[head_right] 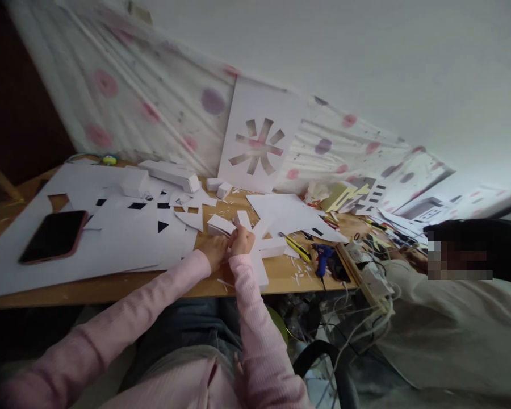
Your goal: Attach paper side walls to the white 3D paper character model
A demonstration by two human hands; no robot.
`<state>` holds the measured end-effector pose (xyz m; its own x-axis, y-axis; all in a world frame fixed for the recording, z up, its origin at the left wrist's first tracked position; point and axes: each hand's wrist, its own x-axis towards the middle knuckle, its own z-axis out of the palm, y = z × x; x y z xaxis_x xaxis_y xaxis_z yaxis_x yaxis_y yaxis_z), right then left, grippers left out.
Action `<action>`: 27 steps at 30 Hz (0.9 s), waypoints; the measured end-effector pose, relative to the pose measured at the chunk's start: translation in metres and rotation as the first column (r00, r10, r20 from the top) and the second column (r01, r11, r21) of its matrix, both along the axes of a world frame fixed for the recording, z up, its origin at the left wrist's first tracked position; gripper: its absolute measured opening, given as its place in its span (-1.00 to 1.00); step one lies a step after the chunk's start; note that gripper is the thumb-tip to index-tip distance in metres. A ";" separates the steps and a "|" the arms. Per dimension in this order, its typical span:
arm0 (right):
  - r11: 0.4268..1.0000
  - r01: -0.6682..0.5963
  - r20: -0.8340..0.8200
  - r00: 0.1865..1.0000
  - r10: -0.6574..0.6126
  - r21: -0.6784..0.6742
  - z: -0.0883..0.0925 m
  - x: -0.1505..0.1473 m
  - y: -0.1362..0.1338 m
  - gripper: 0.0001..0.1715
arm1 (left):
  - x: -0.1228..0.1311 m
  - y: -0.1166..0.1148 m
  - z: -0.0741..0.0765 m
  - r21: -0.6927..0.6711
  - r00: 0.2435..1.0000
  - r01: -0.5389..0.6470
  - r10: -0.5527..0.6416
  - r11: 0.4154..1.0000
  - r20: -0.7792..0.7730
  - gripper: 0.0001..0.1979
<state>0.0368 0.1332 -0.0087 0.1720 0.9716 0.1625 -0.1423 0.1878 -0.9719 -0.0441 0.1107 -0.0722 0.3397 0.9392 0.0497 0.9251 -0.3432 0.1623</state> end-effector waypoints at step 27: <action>0.965 0.112 0.062 0.990 -0.130 0.236 0.022 0.043 -0.015 -0.53 | -0.002 0.003 -0.007 0.001 1.000 -0.018 0.018 1.000 0.024 -0.65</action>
<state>0.0796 0.1178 0.0134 0.2639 0.8788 0.3975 -0.0318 0.4198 -0.9071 -0.0462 0.1138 -0.0788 0.3213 0.9451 0.0590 0.9270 -0.3267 0.1841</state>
